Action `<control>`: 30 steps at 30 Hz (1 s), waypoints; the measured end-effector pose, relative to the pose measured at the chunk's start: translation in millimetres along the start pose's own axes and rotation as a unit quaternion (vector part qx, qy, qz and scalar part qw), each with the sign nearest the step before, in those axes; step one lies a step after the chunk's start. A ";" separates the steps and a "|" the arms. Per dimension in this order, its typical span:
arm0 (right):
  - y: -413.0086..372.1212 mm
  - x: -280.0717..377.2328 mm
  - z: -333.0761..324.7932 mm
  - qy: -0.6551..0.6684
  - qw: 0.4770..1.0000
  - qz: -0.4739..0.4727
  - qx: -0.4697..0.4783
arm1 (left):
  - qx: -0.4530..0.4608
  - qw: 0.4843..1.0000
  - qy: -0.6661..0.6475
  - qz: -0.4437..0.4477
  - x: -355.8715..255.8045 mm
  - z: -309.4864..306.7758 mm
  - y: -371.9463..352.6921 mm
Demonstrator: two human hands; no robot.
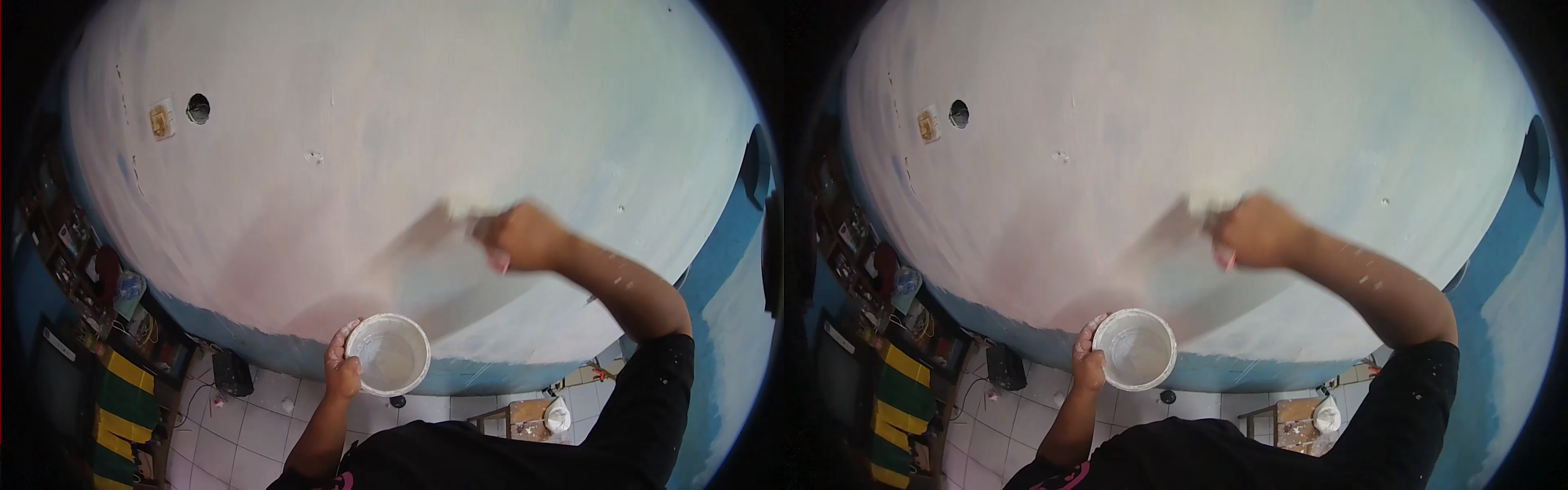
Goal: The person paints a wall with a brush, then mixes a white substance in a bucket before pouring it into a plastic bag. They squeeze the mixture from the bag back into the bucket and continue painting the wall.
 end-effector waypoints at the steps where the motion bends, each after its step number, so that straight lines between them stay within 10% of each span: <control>1: 6.1 -36.8 -30.1 -0.054 0.996 0.069 -0.024 | 0.000 1.000 -0.002 0.001 -1.4 0.2 -0.8; 5: -5.5 -102.0 -173.0 -0.096 0.907 0.146 -0.383 | 0.001 1.000 0.003 0.007 -0.3 -1.4 -4.4; 9: 16.1 -82.8 -54.6 -0.219 0.946 0.228 -0.077 | -0.012 1.000 -0.007 -0.004 7.8 -9.5 -18.6; 10: 16.0 -30.3 -10.8 -0.312 0.941 0.087 -0.102 | -0.011 1.000 -0.007 -0.007 8.3 -13.5 -21.4; 12: 6.7 54.4 48.5 -0.188 0.978 -0.085 -0.028 | -0.008 1.000 -0.008 -0.013 7.6 -24.1 -29.6; 14: 3.3 66.6 81.4 0.044 0.984 -0.028 0.168 | -0.021 0.999 0.050 -0.003 -3.8 -39.6 -38.9; 17: 20.0 5.8 28.5 0.042 0.990 0.082 0.104 | -0.059 0.995 0.078 -0.003 -14.5 -60.5 -44.5; 23: -0.5 -102.7 -184.6 -0.030 0.915 0.215 -0.341 | -0.076 0.996 -0.039 -0.028 -16.8 -50.6 -36.3; 27: -5.1 -96.3 -98.7 -0.170 0.954 0.210 -0.130 | -0.014 0.994 -0.102 -0.021 -41.1 -4.3 -15.5; 28: -6.7 -49.7 -68.6 -0.218 0.958 0.015 -0.188 | 0.001 0.994 -0.108 -0.018 -47.1 6.2 -10.2; 30: -14.6 6.0 -13.8 -0.173 0.976 -0.065 -0.114 | 0.001 0.993 -0.115 -0.017 -49.8 17.0 -0.6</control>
Point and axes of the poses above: each hand's wrist, its own y-axis towards the middle knuckle, its own z-axis out of the palm, x = y × z, the point moved 9 cm from there along y, towards the middle knuckle, and after that the axes turned 4 degrees about -x, right-handed, at the moved point
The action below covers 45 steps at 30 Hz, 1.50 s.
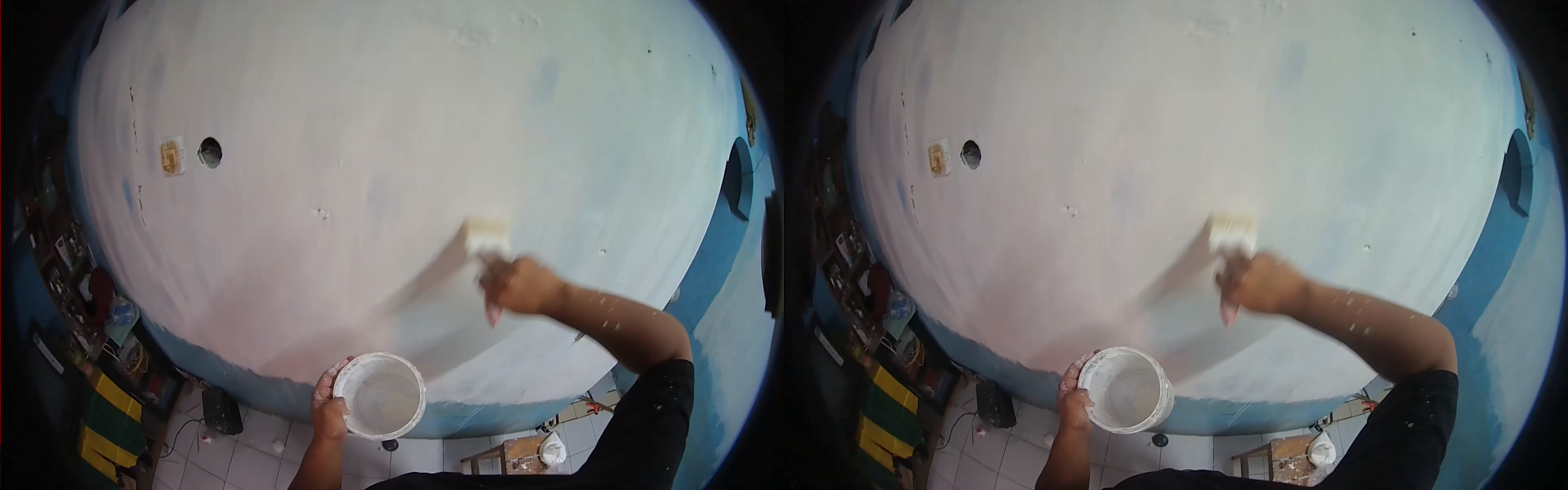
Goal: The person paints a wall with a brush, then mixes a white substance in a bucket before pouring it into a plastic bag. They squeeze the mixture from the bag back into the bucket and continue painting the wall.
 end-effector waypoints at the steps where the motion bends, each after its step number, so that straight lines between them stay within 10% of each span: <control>1: -3.4 17.4 6.6 0.074 0.996 -0.012 0.041 | 0.001 1.000 -0.002 -0.001 0.7 4.9 4.2; 2: -3.4 9.3 14.7 0.231 0.947 0.082 0.209 | 0.001 1.000 0.001 -0.008 3.3 9.4 8.1; 7: -15.7 -138.3 -55.8 0.211 0.949 0.227 0.059 | 0.004 1.000 0.015 -0.008 16.1 36.9 26.7; 9: -22.6 -192.2 -129.3 0.220 0.946 0.155 -0.178 | 0.002 1.000 0.011 -0.021 29.4 46.7 34.9; 11: -40.3 -240.1 -165.0 0.239 0.887 0.281 -0.276 | 0.010 1.000 0.007 -0.028 39.8 61.0 43.3; 15: -36.7 -266.9 -182.3 0.041 0.898 0.271 -0.344 | 0.035 0.999 0.003 -0.026 57.7 86.8 53.7; 17: -10.7 -239.6 -128.3 -0.097 0.944 0.302 -0.095 | 0.045 0.999 -0.001 -0.027 67.3 93.2 54.8; 25: -14.1 -221.0 -185.1 0.032 0.931 0.204 -0.300 | 0.071 0.997 0.026 -0.016 63.1 112.6 48.9; 29: -1.1 -208.0 -100.5 -0.169 0.960 0.190 -0.118 | 0.075 0.997 0.035 -0.002 60.9 111.0 44.8; 31: 3.1 -192.2 -115.8 -0.033 0.972 0.232 0.001 | 0.093 0.995 0.041 0.012 56.1 109.3 41.8; 37: -19.9 -234.1 -181.0 -0.080 0.923 0.276 -0.256 | 0.075 0.996 0.041 -0.004 49.8 87.0 38.2; 41: -4.4 -204.4 -115.1 -0.057 0.952 0.298 0.049 | 0.071 0.997 0.038 0.000 45.1 77.0 33.7; 43: 0.1 -189.5 -141.5 0.135 0.956 0.258 -0.026 | 0.082 0.996 0.030 -0.023 52.0 71.8 29.6; 45: -0.5 -208.7 -157.7 0.061 0.951 0.290 -0.092 | 0.083 0.995 0.036 -0.032 55.3 66.9 27.9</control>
Point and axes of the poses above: each hand's wrist, its own y-axis towards the middle knuckle, its own z-axis out of the palm, x = y × z, the point moved 9 cm from there along y, towards the middle knuckle, and after that the axes turned 4 degrees about -x, right-handed, at the moved point
